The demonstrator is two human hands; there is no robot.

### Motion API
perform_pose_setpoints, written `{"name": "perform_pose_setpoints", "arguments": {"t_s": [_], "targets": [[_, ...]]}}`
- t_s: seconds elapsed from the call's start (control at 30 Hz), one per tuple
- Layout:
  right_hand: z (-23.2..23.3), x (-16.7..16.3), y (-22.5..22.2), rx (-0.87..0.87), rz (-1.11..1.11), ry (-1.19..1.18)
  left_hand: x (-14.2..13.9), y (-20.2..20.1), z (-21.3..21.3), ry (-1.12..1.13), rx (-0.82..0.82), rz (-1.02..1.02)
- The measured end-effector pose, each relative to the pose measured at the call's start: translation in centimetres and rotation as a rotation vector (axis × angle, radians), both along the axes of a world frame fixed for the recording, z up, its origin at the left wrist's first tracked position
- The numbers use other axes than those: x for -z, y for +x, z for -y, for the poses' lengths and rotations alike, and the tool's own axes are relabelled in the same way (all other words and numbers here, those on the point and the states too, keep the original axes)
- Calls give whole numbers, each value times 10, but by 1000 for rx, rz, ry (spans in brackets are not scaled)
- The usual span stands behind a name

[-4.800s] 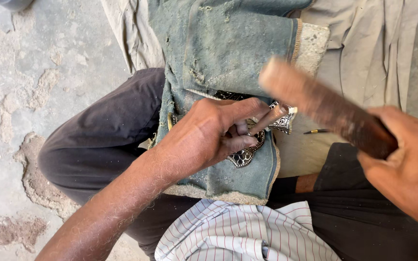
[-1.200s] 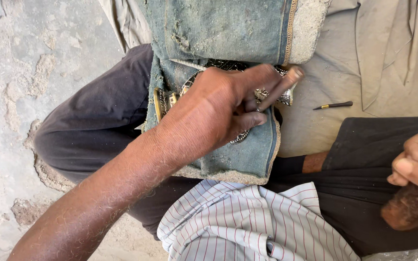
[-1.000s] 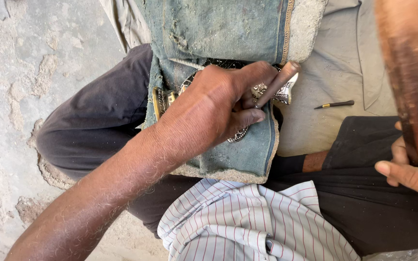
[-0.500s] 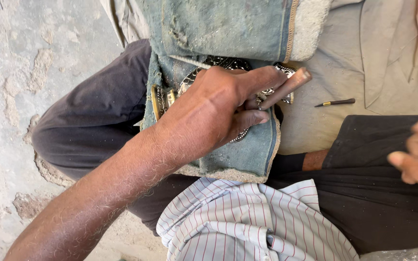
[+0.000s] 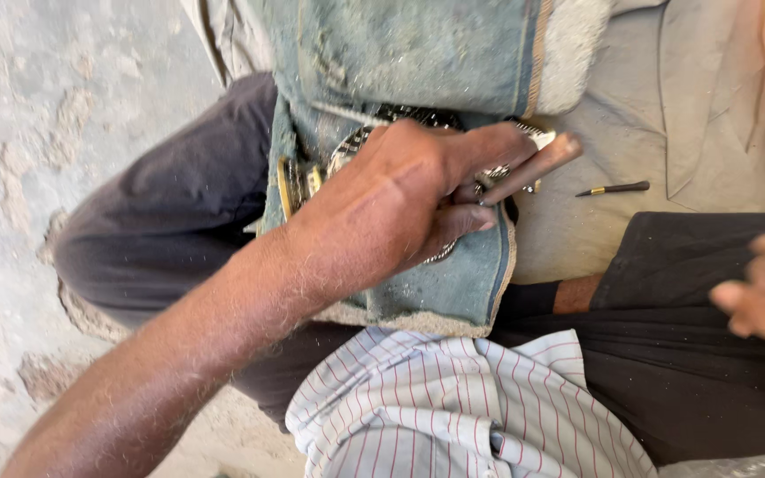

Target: The person sits on the floor and uses a hammer and chisel to shape and emboss a silver metal piece resting on a cloth-covered lap. The person repeatedly strikes the chisel to create patterns on the metal surface.

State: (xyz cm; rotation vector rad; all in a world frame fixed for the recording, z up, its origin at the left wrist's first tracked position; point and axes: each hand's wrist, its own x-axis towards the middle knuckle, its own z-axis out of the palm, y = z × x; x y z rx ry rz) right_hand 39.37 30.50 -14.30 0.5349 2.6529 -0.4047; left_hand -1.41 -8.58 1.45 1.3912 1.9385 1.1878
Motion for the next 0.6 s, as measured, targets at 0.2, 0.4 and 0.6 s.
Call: {"name": "perform_pose_setpoints", "arguments": {"t_s": [0.2,0.4,0.6], "targets": [[15,-62,-13,87,103,-208,1,1,3,-4,9,6],[16,-29,23,259,386,-232,2,0,4,-13,23,20],[5,-12,61,255,230,-254,-5,1,5,60,13,-24]]}}
